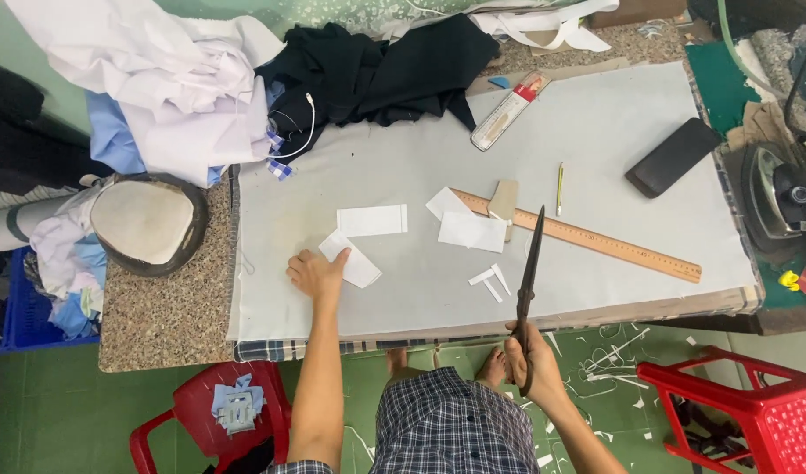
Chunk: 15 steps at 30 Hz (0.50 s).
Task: The person uses shears to cut a large sheet of white paper along drawn lines on a table. They trim the edges and separate the paper into several smaller rectangular pieces, which are left on the table.
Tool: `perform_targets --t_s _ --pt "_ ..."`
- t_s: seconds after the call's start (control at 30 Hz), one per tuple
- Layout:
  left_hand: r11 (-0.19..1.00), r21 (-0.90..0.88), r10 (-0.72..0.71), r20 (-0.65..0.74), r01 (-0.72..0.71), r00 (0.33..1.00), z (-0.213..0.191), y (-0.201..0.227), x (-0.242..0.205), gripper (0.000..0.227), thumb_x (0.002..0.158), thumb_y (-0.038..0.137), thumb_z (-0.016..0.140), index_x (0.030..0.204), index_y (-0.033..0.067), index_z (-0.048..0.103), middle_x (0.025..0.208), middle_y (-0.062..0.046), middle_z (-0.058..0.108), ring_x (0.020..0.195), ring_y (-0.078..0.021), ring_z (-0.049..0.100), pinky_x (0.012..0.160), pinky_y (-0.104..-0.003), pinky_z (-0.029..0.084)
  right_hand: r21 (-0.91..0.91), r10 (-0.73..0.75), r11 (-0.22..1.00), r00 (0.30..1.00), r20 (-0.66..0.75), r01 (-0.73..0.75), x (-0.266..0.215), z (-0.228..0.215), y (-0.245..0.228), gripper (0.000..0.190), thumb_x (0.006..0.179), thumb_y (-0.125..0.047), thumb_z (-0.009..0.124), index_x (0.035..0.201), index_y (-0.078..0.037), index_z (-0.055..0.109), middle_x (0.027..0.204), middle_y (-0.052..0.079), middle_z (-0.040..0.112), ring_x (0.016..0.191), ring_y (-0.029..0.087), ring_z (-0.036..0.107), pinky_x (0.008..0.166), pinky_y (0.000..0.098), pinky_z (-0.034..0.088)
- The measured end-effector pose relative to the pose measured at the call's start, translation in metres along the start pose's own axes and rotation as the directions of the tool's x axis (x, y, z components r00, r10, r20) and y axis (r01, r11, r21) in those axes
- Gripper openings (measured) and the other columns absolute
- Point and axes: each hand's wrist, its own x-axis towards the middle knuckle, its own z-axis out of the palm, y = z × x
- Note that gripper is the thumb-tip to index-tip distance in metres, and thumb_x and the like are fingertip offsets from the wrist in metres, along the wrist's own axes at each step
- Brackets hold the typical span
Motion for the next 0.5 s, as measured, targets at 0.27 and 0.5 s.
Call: perform_targets --t_s 0.27,0.5 --pt "0.811 -0.572 0.074 0.309 0.123 0.948 -0.037 0.034 -0.04 0.021 0.082 0.031 0.074 0.086 0.0112 0.069 0.094 -0.007 0.062 0.093 -0.026 0.056 0.082 -0.037 0.043 -0.037 0.038 0.999 0.996 0.078 -0.035 0.008 0.023 -0.018 0.055 0.089 -0.044 0.062 0.126 -0.005 0.053 0.059 -0.001 0.056 0.055 0.019 0.069 0.05 0.0331 0.061" --pt "-0.057 -0.738 0.383 0.606 0.672 0.698 -0.14 0.099 -0.148 0.034 0.088 0.016 0.077 0.116 -0.001 0.072 0.106 -0.021 0.076 0.091 -0.0361 0.075 0.083 -0.05 0.061 -0.011 0.0 1.0 0.999 0.05 0.0 0.011 0.021 -0.065 0.053 0.086 -0.027 0.074 0.127 -0.006 0.047 0.126 0.008 0.078 0.048 0.019 0.066 0.053 0.033 0.06"
